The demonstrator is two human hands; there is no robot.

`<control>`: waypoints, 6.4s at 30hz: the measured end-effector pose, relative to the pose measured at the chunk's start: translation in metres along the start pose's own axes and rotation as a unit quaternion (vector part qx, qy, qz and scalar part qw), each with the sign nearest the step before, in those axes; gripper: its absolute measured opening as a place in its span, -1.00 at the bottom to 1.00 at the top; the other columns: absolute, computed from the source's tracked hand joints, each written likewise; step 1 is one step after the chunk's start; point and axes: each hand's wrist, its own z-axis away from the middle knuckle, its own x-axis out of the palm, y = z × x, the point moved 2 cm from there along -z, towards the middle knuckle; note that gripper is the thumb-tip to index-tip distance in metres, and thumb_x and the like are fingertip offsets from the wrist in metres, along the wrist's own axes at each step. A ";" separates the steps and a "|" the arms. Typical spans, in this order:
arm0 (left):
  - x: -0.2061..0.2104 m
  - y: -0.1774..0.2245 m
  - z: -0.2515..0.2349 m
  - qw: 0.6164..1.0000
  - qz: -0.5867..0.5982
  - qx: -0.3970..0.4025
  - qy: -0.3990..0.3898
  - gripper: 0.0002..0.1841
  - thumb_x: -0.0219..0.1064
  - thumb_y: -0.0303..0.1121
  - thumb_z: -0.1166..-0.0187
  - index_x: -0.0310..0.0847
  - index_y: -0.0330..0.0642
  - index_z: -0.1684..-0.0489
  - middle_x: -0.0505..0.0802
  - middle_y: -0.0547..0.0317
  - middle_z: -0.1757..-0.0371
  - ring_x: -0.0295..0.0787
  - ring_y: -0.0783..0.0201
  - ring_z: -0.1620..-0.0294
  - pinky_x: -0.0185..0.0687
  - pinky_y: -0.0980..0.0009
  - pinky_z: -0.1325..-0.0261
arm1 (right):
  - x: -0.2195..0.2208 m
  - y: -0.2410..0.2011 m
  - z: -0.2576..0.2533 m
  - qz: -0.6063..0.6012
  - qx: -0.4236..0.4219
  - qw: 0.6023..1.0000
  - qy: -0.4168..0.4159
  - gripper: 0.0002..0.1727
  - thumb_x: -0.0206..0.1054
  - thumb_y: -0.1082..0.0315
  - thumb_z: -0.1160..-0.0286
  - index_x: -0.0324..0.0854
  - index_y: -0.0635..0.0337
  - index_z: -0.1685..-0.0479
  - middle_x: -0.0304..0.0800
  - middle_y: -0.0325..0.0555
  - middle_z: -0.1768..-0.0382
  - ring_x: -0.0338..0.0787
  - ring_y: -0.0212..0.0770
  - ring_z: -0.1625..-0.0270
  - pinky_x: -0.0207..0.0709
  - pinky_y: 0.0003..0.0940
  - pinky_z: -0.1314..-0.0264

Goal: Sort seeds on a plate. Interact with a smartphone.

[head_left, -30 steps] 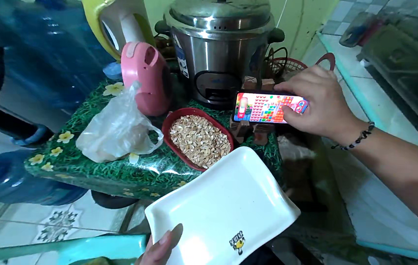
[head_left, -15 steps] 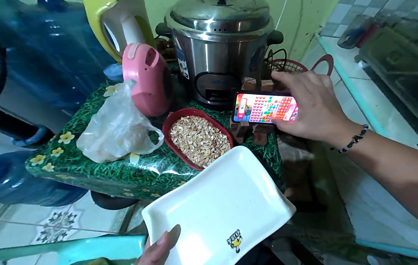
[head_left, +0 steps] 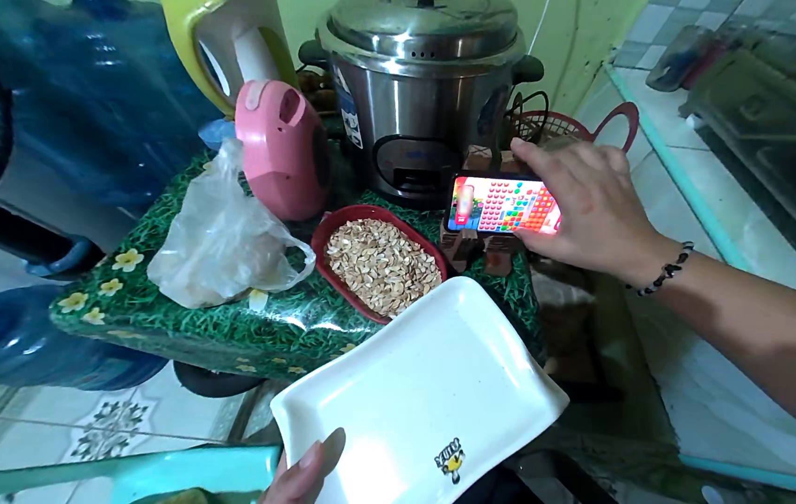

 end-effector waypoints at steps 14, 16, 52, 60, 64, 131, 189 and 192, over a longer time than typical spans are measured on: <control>-0.001 0.000 0.000 1.000 0.000 0.001 -0.003 -0.73 -0.09 -0.42 -0.70 0.49 -0.03 -0.16 0.94 0.27 0.13 0.91 0.42 0.07 0.86 0.38 -0.03 | -0.001 0.001 0.000 -0.011 -0.001 1.000 0.012 -0.09 0.38 0.16 -0.37 0.17 0.04 -0.85 0.80 0.11 -0.14 0.67 0.26 -0.25 0.28 0.32 -0.33; -0.001 0.000 0.000 1.000 0.002 0.001 -0.006 -0.73 -0.08 -0.41 -0.70 0.50 -0.03 -0.15 0.94 0.25 0.13 0.92 0.40 0.06 0.86 0.37 -0.03 | -0.003 0.003 0.000 -0.026 -0.003 1.000 0.015 -0.10 0.33 0.17 -0.37 0.16 0.06 -0.85 0.79 0.12 -0.19 0.66 0.26 -0.28 0.27 0.33 -0.35; 0.002 0.001 0.000 1.000 -0.009 0.003 0.013 -0.71 -0.13 -0.42 -0.71 0.52 -0.01 -0.12 0.94 0.30 0.16 0.91 0.44 0.10 0.86 0.40 0.00 | -0.001 0.004 0.002 -0.015 0.002 1.000 -0.018 0.07 0.39 0.11 -0.18 0.05 -0.04 -0.91 0.76 0.10 -0.20 0.62 0.29 -0.33 0.28 0.35 -0.32; 0.001 0.001 -0.001 1.000 -0.010 0.007 0.007 -0.71 -0.13 -0.42 -0.71 0.52 -0.01 -0.12 0.94 0.29 0.16 0.91 0.43 0.10 0.86 0.40 0.00 | -0.001 0.002 0.002 -0.015 0.003 1.000 -0.016 0.05 0.39 0.12 -0.21 0.05 -0.05 -0.91 0.76 0.12 -0.19 0.62 0.29 -0.34 0.27 0.35 -0.35; 0.001 0.000 -0.001 1.000 -0.007 0.008 0.004 -0.72 -0.10 -0.41 -0.70 0.55 -0.01 -0.09 0.94 0.27 0.15 0.91 0.42 0.09 0.86 0.39 -0.01 | -0.001 0.003 0.002 -0.013 0.002 1.000 -0.013 0.07 0.38 0.15 -0.15 0.05 -0.05 -0.91 0.76 0.11 -0.16 0.62 0.29 -0.32 0.27 0.35 -0.34; -0.002 -0.001 -0.002 1.000 0.005 0.006 -0.009 -0.76 -0.01 -0.38 -0.69 0.55 -0.04 -0.13 0.94 0.23 0.13 0.92 0.39 0.07 0.86 0.37 -0.01 | 0.000 0.019 0.000 -0.073 0.030 0.993 0.085 -0.61 0.27 0.06 -0.55 0.85 0.13 -0.04 0.90 0.01 0.02 0.74 0.12 -0.21 0.30 0.23 -0.37; 0.003 -0.001 -0.001 1.000 -0.009 0.004 0.027 -0.71 -0.14 -0.39 -0.72 0.53 0.00 -0.11 0.94 0.28 0.18 0.92 0.43 0.12 0.87 0.40 0.02 | -0.001 0.026 0.004 -0.085 0.008 0.994 0.072 -0.54 0.20 0.15 -0.38 0.82 0.13 -0.16 0.90 0.05 -0.02 0.75 0.14 -0.21 0.31 0.28 -0.33; 0.004 0.000 -0.001 1.000 -0.012 0.004 0.027 -0.71 -0.13 -0.39 -0.73 0.54 -0.01 -0.09 0.94 0.27 0.18 0.92 0.43 0.12 0.87 0.39 0.02 | -0.001 0.026 0.005 -0.082 0.009 0.994 0.074 -0.54 0.20 0.15 -0.40 0.82 0.13 -0.16 0.90 0.04 -0.02 0.75 0.14 -0.20 0.31 0.27 -0.32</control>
